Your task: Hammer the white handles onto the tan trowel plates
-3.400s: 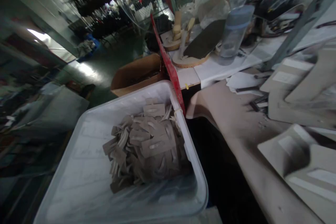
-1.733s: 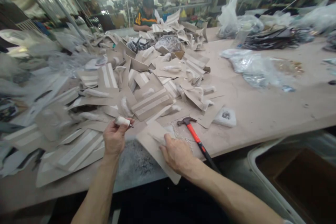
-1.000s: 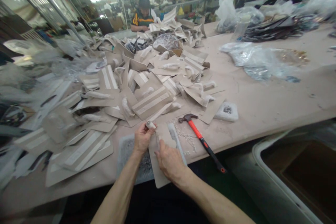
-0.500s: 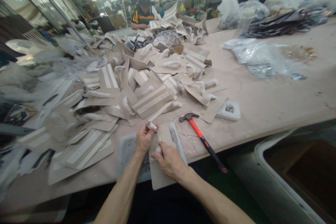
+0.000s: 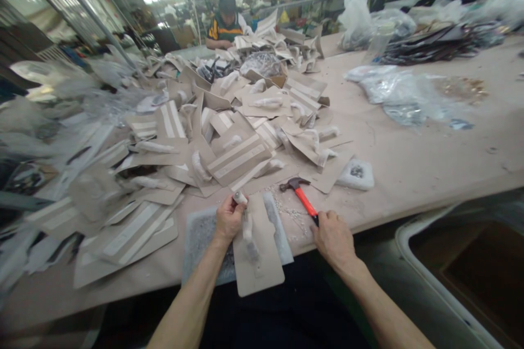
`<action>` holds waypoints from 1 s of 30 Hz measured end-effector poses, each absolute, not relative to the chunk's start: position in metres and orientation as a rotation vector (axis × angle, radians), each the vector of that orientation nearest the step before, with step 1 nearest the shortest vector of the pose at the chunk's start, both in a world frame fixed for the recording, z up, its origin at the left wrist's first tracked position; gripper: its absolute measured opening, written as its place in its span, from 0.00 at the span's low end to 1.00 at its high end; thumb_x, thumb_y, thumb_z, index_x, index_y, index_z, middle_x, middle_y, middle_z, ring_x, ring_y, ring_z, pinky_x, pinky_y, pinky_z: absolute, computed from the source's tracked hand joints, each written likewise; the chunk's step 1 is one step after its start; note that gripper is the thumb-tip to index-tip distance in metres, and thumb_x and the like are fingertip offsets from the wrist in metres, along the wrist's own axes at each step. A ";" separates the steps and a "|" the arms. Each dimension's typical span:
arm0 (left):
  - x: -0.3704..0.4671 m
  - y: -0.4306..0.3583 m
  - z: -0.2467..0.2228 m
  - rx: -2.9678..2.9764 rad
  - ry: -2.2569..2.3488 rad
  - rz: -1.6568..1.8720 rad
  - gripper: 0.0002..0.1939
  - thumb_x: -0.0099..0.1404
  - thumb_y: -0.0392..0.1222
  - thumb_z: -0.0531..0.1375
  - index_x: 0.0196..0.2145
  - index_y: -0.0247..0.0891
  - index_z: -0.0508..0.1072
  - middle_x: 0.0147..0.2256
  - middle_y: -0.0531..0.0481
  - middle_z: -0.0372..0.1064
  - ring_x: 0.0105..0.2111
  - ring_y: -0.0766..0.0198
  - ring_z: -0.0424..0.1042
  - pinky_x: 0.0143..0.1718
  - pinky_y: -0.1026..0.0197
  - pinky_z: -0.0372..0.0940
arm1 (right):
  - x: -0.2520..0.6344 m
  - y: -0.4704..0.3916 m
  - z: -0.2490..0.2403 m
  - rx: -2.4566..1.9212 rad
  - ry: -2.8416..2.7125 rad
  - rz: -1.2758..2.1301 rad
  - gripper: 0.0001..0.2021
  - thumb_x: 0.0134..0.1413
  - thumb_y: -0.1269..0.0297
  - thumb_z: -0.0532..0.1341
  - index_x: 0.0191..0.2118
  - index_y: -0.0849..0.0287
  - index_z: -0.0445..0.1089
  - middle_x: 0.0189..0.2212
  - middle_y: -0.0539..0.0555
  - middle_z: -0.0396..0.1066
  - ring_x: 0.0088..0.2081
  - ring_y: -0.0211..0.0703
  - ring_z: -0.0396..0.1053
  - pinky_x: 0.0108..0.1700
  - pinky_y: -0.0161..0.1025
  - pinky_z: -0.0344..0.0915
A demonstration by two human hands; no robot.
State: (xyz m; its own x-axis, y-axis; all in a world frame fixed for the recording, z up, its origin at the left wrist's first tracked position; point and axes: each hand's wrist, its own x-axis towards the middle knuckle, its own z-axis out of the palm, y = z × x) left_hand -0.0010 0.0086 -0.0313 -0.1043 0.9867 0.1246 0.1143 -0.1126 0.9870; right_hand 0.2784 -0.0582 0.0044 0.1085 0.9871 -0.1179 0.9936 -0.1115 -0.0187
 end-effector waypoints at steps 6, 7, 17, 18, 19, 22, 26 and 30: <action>-0.004 0.010 -0.019 1.465 1.301 1.278 0.07 0.60 0.40 0.61 0.37 0.41 0.77 0.35 0.49 0.78 0.36 0.58 0.75 0.41 0.61 0.67 | 0.281 -0.049 0.006 2.487 1.852 -1.237 0.04 0.58 0.70 0.54 0.40 0.59 0.61 0.31 0.54 0.65 0.33 0.44 0.67 0.36 0.40 0.63; -0.005 0.011 -0.018 1.485 1.290 1.260 0.06 0.60 0.40 0.61 0.36 0.41 0.76 0.34 0.49 0.78 0.35 0.58 0.75 0.40 0.61 0.67 | 0.277 -0.048 0.010 2.478 1.739 -1.598 0.04 0.57 0.69 0.54 0.38 0.58 0.59 0.29 0.50 0.63 0.29 0.41 0.64 0.33 0.38 0.63; -0.004 0.006 -0.023 1.620 1.287 1.218 0.07 0.61 0.38 0.59 0.37 0.42 0.76 0.32 0.51 0.74 0.32 0.61 0.70 0.36 0.63 0.63 | 0.224 -0.059 0.080 2.446 2.490 -1.181 0.15 0.67 0.50 0.46 0.35 0.54 0.57 0.22 0.47 0.59 0.23 0.40 0.59 0.26 0.37 0.54; -0.004 0.006 -0.024 1.613 1.292 1.221 0.08 0.61 0.38 0.59 0.37 0.42 0.76 0.32 0.52 0.74 0.31 0.61 0.70 0.36 0.63 0.62 | 0.221 -0.057 0.085 2.351 2.610 -0.906 0.15 0.68 0.52 0.47 0.35 0.55 0.59 0.22 0.49 0.61 0.24 0.40 0.60 0.27 0.37 0.53; -0.004 0.007 -0.026 1.606 1.299 1.226 0.08 0.60 0.39 0.60 0.37 0.42 0.77 0.31 0.52 0.74 0.31 0.61 0.70 0.35 0.63 0.62 | 0.220 -0.055 0.090 2.233 2.656 -0.705 0.14 0.68 0.54 0.47 0.36 0.56 0.60 0.23 0.50 0.63 0.23 0.40 0.60 0.27 0.38 0.51; -0.004 0.008 -0.029 1.588 1.340 1.237 0.08 0.58 0.39 0.61 0.36 0.41 0.77 0.27 0.53 0.72 0.27 0.62 0.68 0.33 0.63 0.61 | 0.218 -0.046 0.108 1.906 2.620 -0.450 0.10 0.68 0.60 0.51 0.36 0.57 0.63 0.23 0.51 0.65 0.21 0.38 0.58 0.26 0.39 0.43; -0.003 0.008 -0.027 1.596 1.318 1.232 0.08 0.59 0.39 0.60 0.36 0.41 0.77 0.30 0.52 0.74 0.30 0.61 0.70 0.34 0.62 0.63 | 0.220 -0.042 0.141 2.013 2.806 -0.275 0.13 0.69 0.57 0.49 0.34 0.56 0.61 0.20 0.48 0.60 0.19 0.37 0.54 0.25 0.38 0.44; -0.004 0.008 -0.024 1.594 1.267 1.238 0.09 0.60 0.38 0.59 0.38 0.41 0.77 0.34 0.51 0.76 0.34 0.60 0.72 0.39 0.62 0.64 | 0.216 -0.049 0.138 2.384 2.911 -0.105 0.18 0.71 0.53 0.42 0.35 0.55 0.60 0.20 0.49 0.60 0.20 0.38 0.55 0.26 0.38 0.49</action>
State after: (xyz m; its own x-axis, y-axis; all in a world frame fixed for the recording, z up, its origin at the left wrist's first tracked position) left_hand -0.0041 0.0076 -0.0238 0.0466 0.9711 0.2341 0.2562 -0.2381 0.9368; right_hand 0.2160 -0.0489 0.1380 -0.0853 0.9040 0.4189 0.8715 0.2715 -0.4084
